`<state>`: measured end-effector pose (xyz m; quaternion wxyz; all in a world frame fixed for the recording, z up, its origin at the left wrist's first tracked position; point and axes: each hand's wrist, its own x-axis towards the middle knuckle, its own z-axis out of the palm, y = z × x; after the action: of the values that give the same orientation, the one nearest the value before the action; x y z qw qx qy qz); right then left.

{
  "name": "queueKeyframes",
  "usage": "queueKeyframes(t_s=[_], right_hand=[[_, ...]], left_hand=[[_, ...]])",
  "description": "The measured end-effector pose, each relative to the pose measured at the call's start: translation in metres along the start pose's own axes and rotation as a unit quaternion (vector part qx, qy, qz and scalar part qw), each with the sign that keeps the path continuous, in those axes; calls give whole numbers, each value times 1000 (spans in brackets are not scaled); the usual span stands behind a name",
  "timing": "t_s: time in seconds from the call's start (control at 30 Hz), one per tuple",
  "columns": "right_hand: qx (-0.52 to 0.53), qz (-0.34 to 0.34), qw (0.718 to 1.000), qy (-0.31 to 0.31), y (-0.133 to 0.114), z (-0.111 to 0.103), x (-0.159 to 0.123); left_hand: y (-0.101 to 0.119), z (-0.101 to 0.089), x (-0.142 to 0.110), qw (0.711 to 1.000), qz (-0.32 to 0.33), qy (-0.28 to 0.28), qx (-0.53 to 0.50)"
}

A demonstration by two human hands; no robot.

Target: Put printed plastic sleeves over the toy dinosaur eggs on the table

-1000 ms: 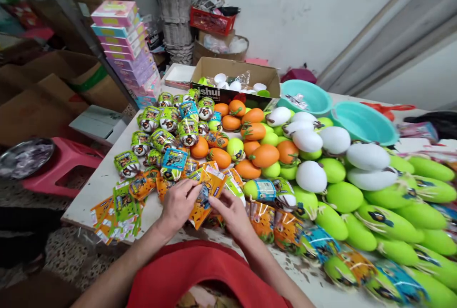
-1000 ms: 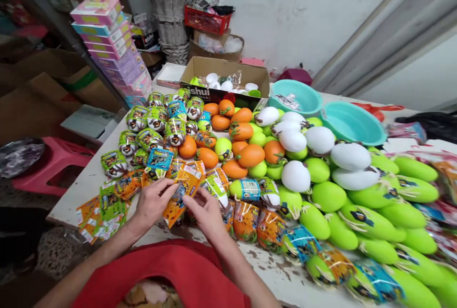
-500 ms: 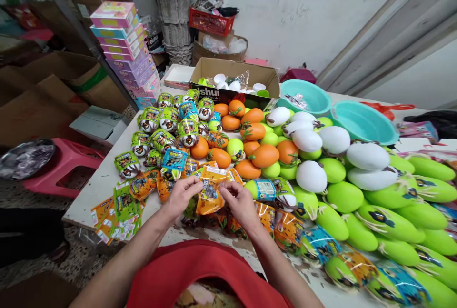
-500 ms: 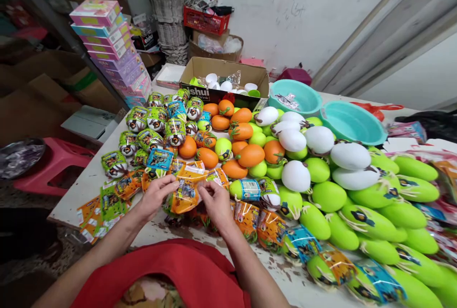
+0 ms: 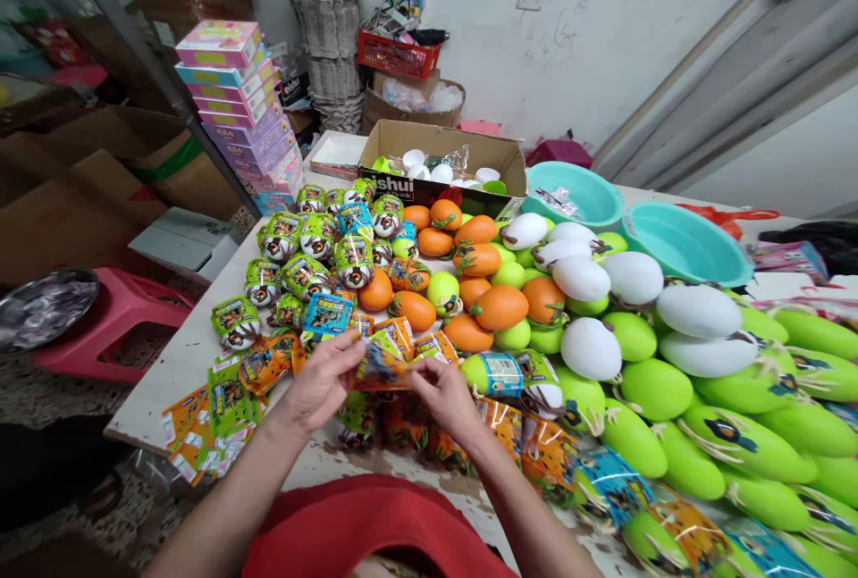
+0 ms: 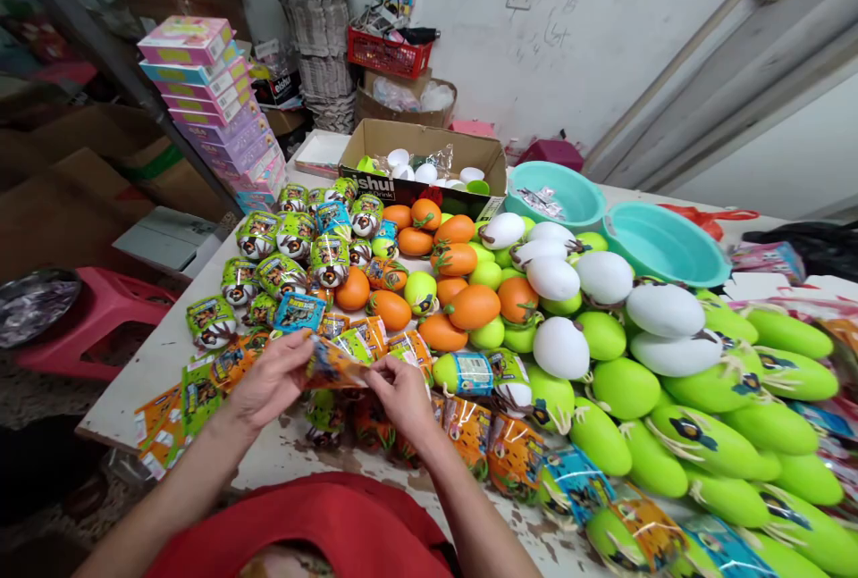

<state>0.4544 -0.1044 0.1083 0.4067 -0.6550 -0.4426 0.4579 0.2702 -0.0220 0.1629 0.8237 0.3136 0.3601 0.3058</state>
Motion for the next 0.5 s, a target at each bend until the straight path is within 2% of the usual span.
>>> queueKeyframes(t_s=[0.1,0.17,0.23,0.37,0.5], right_hand=[[-100,-37,993,43,1,-19,25],[-194,-55,976,84,4,-32,52],[-259,-52,961,87,10,-38,84],[-343,-23,938,36,27,-26,138],[-404,19,914,16,36,-7,165]], left_hand=[[14,-20,7,993,52,105,-36],[18,-34,13,988,57,139,-39],[16,-44,18,986,53,152,-52],[5,-55,23,978,36,190,-78],[-3,-64,24,977,25,194,-79]])
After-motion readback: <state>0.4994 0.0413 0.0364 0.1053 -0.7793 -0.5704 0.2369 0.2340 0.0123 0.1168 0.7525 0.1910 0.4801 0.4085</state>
